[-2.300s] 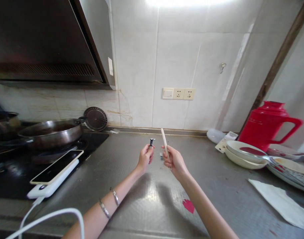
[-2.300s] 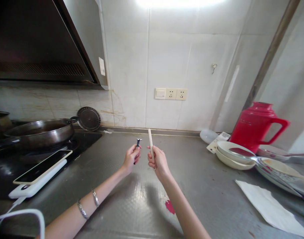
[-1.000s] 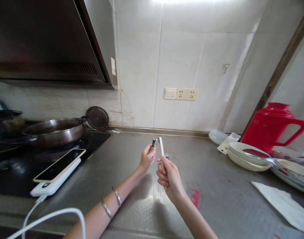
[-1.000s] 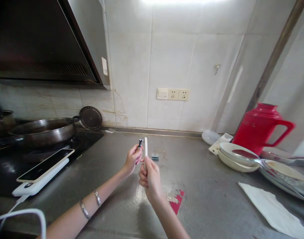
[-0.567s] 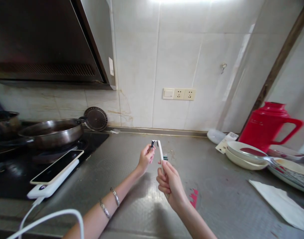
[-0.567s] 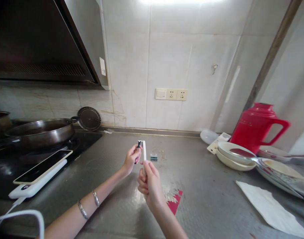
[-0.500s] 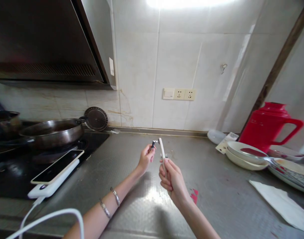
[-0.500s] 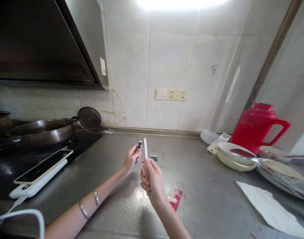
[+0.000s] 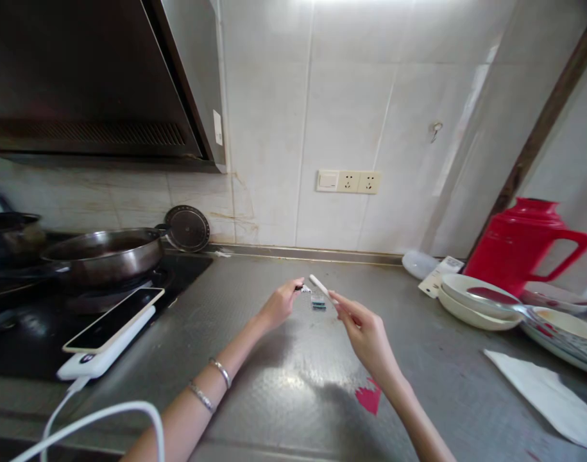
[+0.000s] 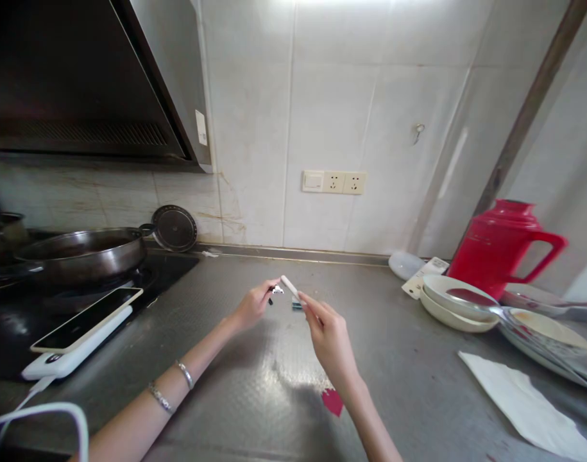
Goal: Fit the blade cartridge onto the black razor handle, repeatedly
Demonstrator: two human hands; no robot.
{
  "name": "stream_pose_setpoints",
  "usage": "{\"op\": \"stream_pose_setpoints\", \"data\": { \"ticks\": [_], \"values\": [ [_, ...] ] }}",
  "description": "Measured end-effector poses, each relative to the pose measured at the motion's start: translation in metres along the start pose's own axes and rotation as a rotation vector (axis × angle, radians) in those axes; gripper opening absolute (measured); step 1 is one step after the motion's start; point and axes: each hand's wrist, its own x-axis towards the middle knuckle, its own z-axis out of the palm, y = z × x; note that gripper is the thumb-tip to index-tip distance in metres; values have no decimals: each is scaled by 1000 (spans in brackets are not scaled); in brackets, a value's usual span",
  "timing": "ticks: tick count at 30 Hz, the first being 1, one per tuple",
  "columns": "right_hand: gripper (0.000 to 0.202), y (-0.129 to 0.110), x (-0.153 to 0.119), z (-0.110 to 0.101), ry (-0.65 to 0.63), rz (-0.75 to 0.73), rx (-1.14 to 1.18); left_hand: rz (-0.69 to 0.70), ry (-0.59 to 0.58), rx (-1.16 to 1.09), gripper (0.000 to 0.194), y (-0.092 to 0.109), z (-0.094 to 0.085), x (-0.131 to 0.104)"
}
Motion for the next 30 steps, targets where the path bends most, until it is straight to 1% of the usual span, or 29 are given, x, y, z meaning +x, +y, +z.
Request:
{"op": "stream_pose_setpoints", "data": {
  "ticks": [2,4,8,9,12,13,17,18,21,22,25,26,30],
  "values": [
    [36,1,-7,5,-5,-36,-43,30,-16,30,32,0,0,-2],
    [36,-1,-16,11,-12,-52,-38,37,-11,42,33,-1,-1,-3],
    [33,-9,-29,20,-91,-79,17,28,-10,20,35,3,-2,-3],
    [33,-11,-30,21,-80,-75,16,28,-11,12,35,4,-2,-3],
    [35,-12,-29,20,23,-45,4,25,-10,-17,33,8,0,-2],
    [35,-12,-28,20,35,-43,7,18,-14,-30,33,9,0,-2],
    [33,-11,-31,20,-37,-72,36,-13,-32,-66,37,12,0,-2],
    [33,-11,-31,20,-28,-66,29,-20,-30,-73,36,12,0,-2],
    [35,-10,-32,20,54,-29,-10,-26,-20,-82,31,12,-1,-2],
    [36,-11,-32,20,50,-26,-10,-20,-23,-77,31,12,-2,-2],
    [34,-12,-33,20,-57,-48,34,-1,-66,-57,34,12,-1,-3],
    [33,-12,-34,19,-67,-51,45,-3,-80,-59,34,12,-1,-3],
    [35,-9,-34,16,55,-15,18,-43,-100,-95,31,14,1,-3]
  ]
}}
